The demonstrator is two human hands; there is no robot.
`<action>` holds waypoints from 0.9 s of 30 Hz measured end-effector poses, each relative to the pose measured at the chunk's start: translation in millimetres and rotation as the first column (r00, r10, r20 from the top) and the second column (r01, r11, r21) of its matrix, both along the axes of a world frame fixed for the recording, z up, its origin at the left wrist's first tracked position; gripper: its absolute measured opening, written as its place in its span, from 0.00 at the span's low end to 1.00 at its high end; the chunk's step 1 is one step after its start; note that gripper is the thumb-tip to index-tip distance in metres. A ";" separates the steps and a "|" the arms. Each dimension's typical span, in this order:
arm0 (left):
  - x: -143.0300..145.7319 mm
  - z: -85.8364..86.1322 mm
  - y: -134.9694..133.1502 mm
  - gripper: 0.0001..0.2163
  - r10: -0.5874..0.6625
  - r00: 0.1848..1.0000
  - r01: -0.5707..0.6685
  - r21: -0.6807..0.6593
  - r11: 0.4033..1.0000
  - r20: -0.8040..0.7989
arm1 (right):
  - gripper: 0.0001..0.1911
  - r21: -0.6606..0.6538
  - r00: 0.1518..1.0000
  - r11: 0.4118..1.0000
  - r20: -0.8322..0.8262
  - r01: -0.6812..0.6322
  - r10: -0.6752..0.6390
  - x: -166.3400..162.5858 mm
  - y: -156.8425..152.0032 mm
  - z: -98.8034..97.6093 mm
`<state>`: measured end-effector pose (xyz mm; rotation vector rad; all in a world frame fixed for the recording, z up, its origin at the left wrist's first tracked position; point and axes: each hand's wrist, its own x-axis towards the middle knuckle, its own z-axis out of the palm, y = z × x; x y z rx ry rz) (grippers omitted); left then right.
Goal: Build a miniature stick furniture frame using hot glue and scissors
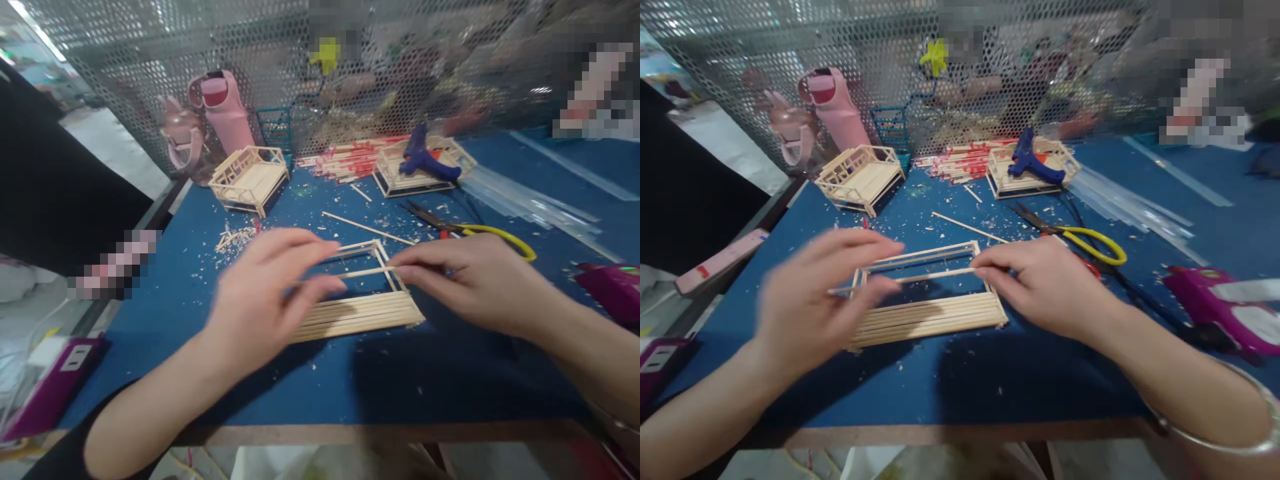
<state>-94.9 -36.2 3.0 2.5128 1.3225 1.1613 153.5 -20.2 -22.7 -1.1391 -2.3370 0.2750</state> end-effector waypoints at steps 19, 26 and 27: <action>-63.8 -39.9 -4.0 0.17 0.433 0.854 0.203 -0.951 0.232 0.289 | 0.07 -0.089 0.996 0.995 -0.089 -0.035 0.027 22.2 7.7 -57.5; -60.6 -45.4 -1.7 0.25 0.438 0.864 0.163 -0.961 0.222 0.248 | 0.10 -0.252 0.986 0.958 -0.129 -0.137 0.107 16.2 12.1 -42.8; -61.3 -46.0 -1.9 0.25 0.432 0.870 0.153 -0.964 0.219 0.236 | 0.11 -0.293 0.986 0.947 -0.132 -0.134 0.099 15.1 12.6 -38.1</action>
